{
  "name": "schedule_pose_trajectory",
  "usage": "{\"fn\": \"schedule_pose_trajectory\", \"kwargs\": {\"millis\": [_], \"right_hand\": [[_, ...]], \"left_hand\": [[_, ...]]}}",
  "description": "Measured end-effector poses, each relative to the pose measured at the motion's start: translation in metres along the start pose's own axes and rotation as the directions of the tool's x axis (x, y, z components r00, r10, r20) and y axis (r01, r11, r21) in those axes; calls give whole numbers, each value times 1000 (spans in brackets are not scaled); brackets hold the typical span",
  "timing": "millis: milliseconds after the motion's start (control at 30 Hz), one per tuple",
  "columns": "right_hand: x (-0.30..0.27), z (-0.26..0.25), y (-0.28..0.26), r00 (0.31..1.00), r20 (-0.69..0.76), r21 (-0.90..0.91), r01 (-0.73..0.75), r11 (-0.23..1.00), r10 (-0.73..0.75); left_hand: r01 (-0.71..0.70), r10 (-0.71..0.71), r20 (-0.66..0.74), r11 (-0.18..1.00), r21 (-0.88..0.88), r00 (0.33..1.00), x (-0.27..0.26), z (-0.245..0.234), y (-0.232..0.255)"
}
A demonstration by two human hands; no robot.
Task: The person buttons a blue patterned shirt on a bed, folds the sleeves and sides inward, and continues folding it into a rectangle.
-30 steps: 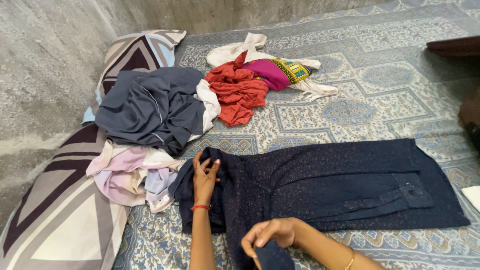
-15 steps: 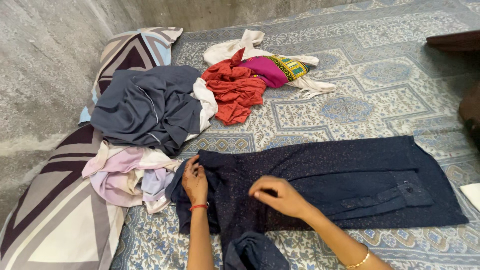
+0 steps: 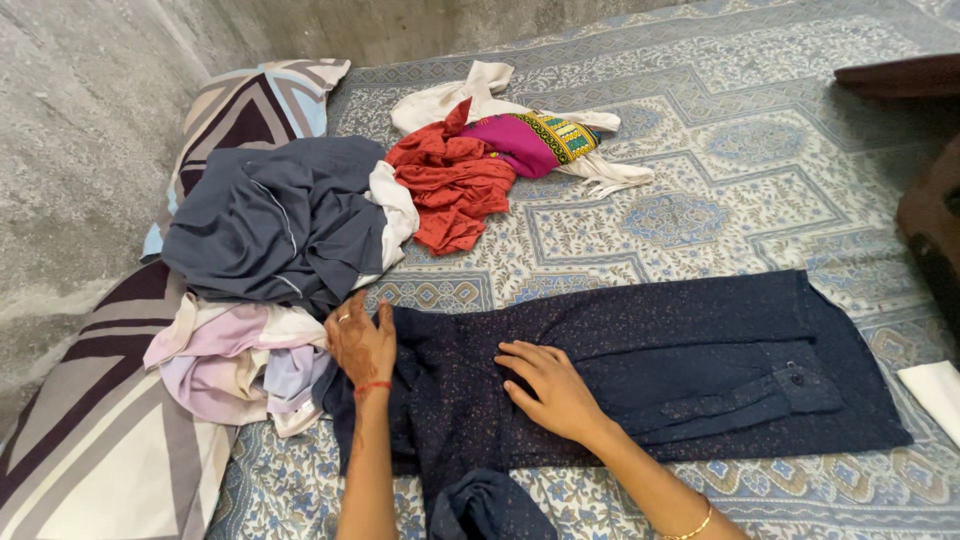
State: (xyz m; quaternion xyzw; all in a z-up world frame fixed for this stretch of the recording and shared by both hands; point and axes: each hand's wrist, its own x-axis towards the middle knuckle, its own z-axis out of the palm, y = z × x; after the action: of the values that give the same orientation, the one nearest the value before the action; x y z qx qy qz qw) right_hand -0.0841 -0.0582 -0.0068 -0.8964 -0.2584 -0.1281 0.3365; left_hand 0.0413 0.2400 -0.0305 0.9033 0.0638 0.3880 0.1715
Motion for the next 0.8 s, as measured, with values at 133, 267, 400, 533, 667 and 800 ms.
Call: {"fn": "schedule_pose_trajectory", "kwargs": {"millis": [133,267,400,533,667,800], "right_hand": [[0,-1,-1,1000,12,15,-20,1000,19],[1,-3,-5,1000,9,-45,-18,999,19],[2,-3,-9,999,26,-147,-43,988,47],[2,-3,-10,996,61,-206,-44,977,58],[1,-4,-14,997,9,-211,-77,975,81],[-2,-2,-8,971,-167,-285,-215,934,172]], "left_hand": [[-88,82,88,994,61,993,15,29,-19],[102,-110,323,994,42,940,22,43,-50],[159,-163,162,986,40,973,20,51,-68],[138,-158,183,983,118,970,18,42,-52],[-17,5,57,978,210,998,14,12,-16],[-296,294,73,955,15,953,-1,-12,24]]}}
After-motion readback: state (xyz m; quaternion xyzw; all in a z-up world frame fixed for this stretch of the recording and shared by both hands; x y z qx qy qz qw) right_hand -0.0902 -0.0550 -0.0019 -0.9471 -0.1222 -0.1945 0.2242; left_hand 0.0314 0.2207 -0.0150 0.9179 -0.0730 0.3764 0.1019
